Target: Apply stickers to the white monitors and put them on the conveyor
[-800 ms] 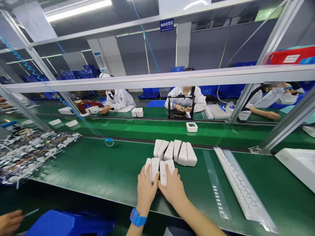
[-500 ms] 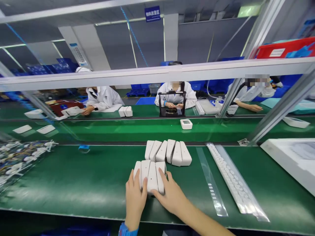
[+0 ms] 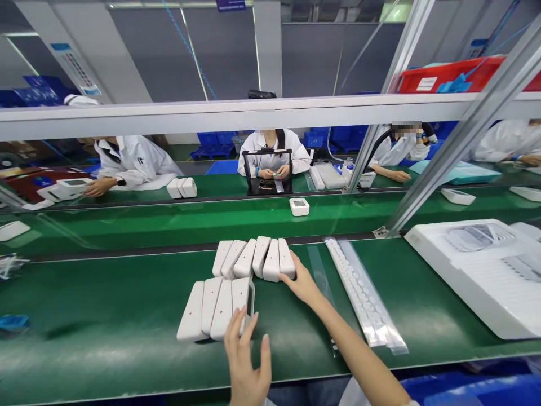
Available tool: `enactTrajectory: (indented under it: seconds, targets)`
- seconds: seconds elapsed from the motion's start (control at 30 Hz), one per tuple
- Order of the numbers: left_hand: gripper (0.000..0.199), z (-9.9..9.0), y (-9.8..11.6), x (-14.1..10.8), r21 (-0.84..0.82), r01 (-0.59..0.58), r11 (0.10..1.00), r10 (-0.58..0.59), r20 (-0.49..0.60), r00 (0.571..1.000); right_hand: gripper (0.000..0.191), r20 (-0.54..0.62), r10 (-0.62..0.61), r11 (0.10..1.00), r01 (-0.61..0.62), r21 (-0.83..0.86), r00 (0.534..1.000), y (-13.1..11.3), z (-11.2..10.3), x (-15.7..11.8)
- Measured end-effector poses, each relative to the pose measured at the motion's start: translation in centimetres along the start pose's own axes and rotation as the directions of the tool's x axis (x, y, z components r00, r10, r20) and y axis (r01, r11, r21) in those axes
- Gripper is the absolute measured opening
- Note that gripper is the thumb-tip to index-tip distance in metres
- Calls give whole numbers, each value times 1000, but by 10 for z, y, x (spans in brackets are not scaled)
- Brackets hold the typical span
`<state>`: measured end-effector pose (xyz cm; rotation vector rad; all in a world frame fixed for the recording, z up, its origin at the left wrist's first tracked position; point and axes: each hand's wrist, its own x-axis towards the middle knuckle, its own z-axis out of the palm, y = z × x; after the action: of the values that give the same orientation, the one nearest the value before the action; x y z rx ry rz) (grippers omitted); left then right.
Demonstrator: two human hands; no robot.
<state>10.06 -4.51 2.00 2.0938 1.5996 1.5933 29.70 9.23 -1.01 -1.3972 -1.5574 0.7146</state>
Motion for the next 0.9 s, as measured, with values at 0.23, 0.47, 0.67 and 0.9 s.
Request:
enactTrajectory:
  seconds: [0.23,0.47,0.67,0.9]
  targets:
    - [38,48,15,-19,-198,571,797,-492,336,803,61,23,125,968,-127,215,992,19,-20,-20]
    - [57,76,13,-11,-366,766,529,-516,578,633,61,85,102,990,-109,85,991,3,-50,-90]
    - [64,71,0,-7,-330,691,643,-495,510,704,47,169,160,973,-184,137,972,-14,-64,-112]
    - [56,57,-1,-35,-292,666,687,-402,610,683,33,507,114,969,-209,134,854,1,-80,-12]
